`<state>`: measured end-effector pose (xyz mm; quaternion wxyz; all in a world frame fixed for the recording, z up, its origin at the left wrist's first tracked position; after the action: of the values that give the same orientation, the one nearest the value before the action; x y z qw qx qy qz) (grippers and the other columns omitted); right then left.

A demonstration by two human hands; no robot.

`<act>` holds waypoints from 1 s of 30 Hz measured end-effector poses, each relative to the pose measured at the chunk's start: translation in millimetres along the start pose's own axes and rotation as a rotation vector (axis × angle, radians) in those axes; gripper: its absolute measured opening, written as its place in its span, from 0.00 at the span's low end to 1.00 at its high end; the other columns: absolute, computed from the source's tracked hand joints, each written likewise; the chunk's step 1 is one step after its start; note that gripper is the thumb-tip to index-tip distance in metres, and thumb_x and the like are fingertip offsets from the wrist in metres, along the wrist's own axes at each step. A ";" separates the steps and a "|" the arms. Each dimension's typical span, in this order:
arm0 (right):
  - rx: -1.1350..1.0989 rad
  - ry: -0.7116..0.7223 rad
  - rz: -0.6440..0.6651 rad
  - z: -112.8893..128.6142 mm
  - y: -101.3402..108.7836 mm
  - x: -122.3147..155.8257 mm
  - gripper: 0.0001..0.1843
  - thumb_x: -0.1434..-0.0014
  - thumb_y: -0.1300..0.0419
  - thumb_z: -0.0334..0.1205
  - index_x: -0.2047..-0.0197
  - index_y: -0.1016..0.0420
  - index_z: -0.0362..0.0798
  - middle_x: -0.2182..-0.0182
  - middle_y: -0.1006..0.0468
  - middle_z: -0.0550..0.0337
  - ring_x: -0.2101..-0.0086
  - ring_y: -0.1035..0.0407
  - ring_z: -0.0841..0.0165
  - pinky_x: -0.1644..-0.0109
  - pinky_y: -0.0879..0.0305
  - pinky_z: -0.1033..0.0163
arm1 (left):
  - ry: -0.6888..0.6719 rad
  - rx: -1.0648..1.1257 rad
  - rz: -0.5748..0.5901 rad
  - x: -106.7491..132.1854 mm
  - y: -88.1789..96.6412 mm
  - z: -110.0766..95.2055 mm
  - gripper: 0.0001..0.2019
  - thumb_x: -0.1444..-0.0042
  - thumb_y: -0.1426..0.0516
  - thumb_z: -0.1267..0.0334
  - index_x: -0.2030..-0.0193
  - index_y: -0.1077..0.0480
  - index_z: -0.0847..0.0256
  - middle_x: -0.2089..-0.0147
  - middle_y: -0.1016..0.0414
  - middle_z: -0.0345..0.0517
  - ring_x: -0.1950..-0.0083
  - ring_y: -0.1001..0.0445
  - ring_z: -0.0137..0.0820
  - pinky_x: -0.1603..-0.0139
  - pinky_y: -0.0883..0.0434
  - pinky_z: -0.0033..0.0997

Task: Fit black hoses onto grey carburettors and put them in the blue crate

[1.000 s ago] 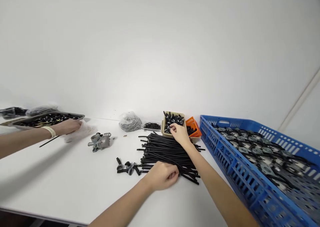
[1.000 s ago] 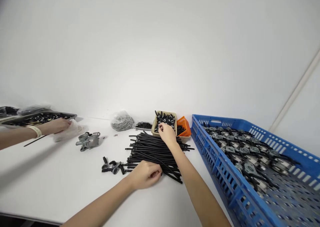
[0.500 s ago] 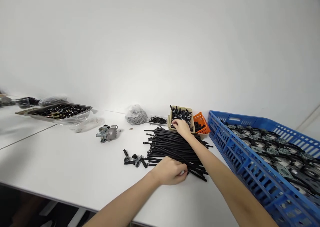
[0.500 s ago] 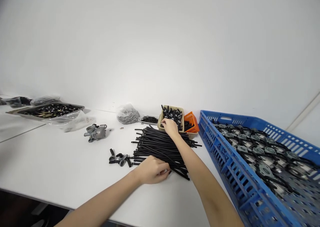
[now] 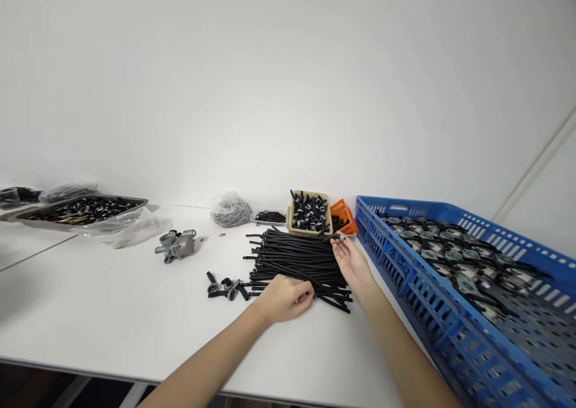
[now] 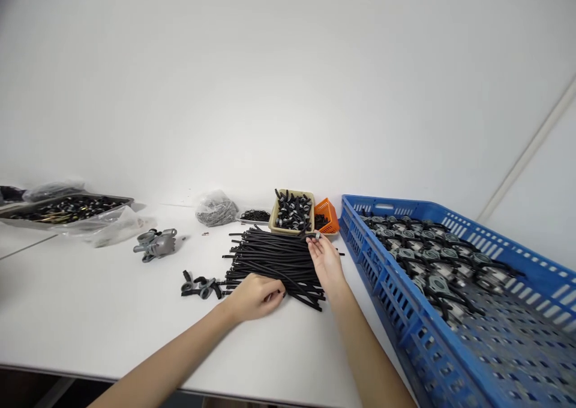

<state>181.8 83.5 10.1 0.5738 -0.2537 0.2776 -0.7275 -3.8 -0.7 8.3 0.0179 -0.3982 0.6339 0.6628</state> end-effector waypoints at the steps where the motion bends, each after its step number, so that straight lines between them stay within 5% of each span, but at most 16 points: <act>1: -0.014 -0.005 -0.004 -2.6 3.2 3.0 0.06 0.51 0.36 0.29 0.67 0.24 0.46 0.74 0.20 0.59 0.67 0.22 0.71 0.63 0.24 0.72 | 0.019 0.005 -0.019 0.1 1.2 1.5 0.06 0.43 0.49 0.70 0.67 0.32 0.58 0.77 0.28 0.36 0.78 0.31 0.24 0.76 0.42 0.25; 7: 0.009 -0.009 0.039 -8.8 1.5 10.2 0.11 0.56 0.33 0.29 0.66 0.24 0.47 0.71 0.17 0.57 0.68 0.22 0.70 0.64 0.25 0.70 | 0.199 0.020 -0.139 6.7 22.7 -2.4 0.08 0.42 0.50 0.70 0.69 0.32 0.59 0.79 0.31 0.36 0.78 0.34 0.24 0.76 0.42 0.23; 12: 0.057 0.037 0.040 -4.7 -0.3 12.8 0.15 0.58 0.32 0.33 0.63 0.22 0.46 0.71 0.17 0.57 0.69 0.23 0.70 0.63 0.26 0.69 | 0.564 0.042 -0.214 57.0 70.5 10.5 0.08 0.38 0.50 0.61 0.63 0.32 0.57 0.74 0.27 0.37 0.76 0.32 0.26 0.73 0.36 0.24; 16: 0.045 0.022 0.073 -3.5 -2.4 14.4 0.18 0.59 0.32 0.33 0.61 0.21 0.45 0.69 0.17 0.55 0.67 0.23 0.70 0.60 0.27 0.70 | 0.959 -0.197 -0.200 136.6 124.6 72.9 0.15 0.40 0.50 0.50 0.53 0.33 0.56 0.61 0.23 0.44 0.66 0.25 0.34 0.68 0.31 0.30; 20: 0.050 0.027 0.091 -4.2 -4.2 15.7 0.19 0.60 0.31 0.33 0.61 0.20 0.45 0.68 0.17 0.56 0.67 0.23 0.70 0.60 0.26 0.68 | 1.273 -0.412 -0.245 213.9 170.4 149.4 0.26 0.41 0.53 0.48 0.42 0.41 0.65 0.40 0.34 0.62 0.60 0.23 0.40 0.57 0.28 0.40; 23: 0.059 0.046 0.077 -5.9 -3.7 15.1 0.18 0.61 0.30 0.33 0.62 0.20 0.46 0.69 0.17 0.57 0.68 0.24 0.71 0.60 0.27 0.68 | 1.264 -0.414 -0.115 238.3 181.4 189.9 0.31 0.41 0.56 0.50 0.35 0.47 0.69 0.34 0.44 0.69 0.58 0.23 0.40 0.50 0.30 0.42; 30: 0.088 0.114 0.046 -5.4 -2.6 10.4 0.17 0.62 0.29 0.36 0.65 0.21 0.46 0.73 0.18 0.58 0.72 0.26 0.72 0.66 0.29 0.69 | 1.139 -0.339 0.055 237.1 189.8 229.4 0.29 0.51 0.49 0.54 0.43 0.37 0.65 0.45 0.27 0.59 0.52 0.25 0.48 0.50 0.31 0.41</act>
<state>174.1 74.5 8.6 0.5842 -0.1801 0.2833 -0.7390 -381.8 44.1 6.8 -0.4061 -0.6717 0.4393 0.4369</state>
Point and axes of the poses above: each hand's wrist, its own x-axis away from the middle knuckle, its own y-axis out of the back of the hand, z = x × y, the point moved 4 cm from there along -x, towards the middle knuckle
